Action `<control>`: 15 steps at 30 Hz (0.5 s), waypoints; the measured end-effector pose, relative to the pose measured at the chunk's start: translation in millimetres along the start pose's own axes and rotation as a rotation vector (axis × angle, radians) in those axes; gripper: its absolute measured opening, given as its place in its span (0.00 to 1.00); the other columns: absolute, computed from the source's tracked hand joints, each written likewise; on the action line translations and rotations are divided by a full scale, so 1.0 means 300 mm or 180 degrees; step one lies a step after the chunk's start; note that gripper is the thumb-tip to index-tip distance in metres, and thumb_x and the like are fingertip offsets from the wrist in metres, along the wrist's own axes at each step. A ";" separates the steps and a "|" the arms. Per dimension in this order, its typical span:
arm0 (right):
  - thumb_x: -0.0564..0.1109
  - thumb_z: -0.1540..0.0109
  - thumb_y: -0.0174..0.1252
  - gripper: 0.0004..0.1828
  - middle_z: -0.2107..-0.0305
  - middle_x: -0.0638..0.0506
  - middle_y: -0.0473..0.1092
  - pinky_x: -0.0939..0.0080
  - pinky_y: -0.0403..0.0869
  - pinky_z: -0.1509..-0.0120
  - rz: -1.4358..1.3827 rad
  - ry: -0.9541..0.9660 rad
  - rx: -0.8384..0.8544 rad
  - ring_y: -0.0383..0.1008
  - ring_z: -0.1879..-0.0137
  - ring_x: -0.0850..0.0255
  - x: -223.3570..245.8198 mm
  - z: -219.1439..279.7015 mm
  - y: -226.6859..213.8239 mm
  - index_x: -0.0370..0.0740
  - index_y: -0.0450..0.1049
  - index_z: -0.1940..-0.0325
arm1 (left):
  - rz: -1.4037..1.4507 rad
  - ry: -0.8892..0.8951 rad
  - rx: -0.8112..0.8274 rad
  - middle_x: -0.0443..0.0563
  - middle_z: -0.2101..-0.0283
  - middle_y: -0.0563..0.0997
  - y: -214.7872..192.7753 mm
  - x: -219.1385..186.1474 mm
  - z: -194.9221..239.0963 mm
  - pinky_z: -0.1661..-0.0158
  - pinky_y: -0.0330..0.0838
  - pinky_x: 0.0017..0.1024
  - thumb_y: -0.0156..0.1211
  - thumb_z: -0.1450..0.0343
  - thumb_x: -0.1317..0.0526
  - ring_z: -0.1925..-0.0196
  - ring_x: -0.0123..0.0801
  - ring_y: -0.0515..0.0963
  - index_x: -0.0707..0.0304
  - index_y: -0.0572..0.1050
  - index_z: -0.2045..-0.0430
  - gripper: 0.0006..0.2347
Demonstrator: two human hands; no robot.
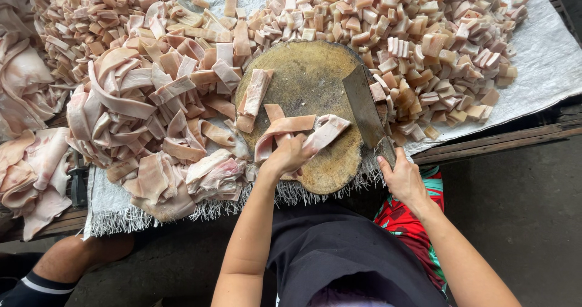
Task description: The person is cutting strips of pork skin into small squares using a cleaver on a wooden cutting board. They pick up strips from a large pile and move the cubed pieces into a secondary pile on the table.
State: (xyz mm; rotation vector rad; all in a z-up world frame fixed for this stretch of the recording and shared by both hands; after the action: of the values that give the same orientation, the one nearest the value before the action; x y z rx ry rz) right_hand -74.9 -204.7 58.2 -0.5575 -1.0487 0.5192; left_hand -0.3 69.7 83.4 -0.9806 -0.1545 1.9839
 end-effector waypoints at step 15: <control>0.56 0.34 0.54 0.26 0.83 0.38 0.73 0.47 0.75 0.70 -0.0058 0.0119 0.0092 0.77 0.80 0.48 0.005 0.007 -0.006 0.30 0.62 0.45 | 0.1838 0.2241 -0.0216 0.60 0.38 0.70 -0.086 -0.388 -0.068 0.51 0.84 0.32 0.44 0.18 0.63 0.46 0.40 0.80 0.57 0.41 0.26 0.26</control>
State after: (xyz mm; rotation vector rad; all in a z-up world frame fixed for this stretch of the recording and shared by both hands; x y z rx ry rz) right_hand -76.0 -204.8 61.1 -0.5297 -1.0084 0.5054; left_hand 64.5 -8.8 148.5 -1.8583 0.5059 1.9906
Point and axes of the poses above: each hand's wrist, its own z-axis away from the middle knuckle, its own y-axis out of the palm, x = y × z, the point moved 5 cm from there along -z, towards the middle knuckle
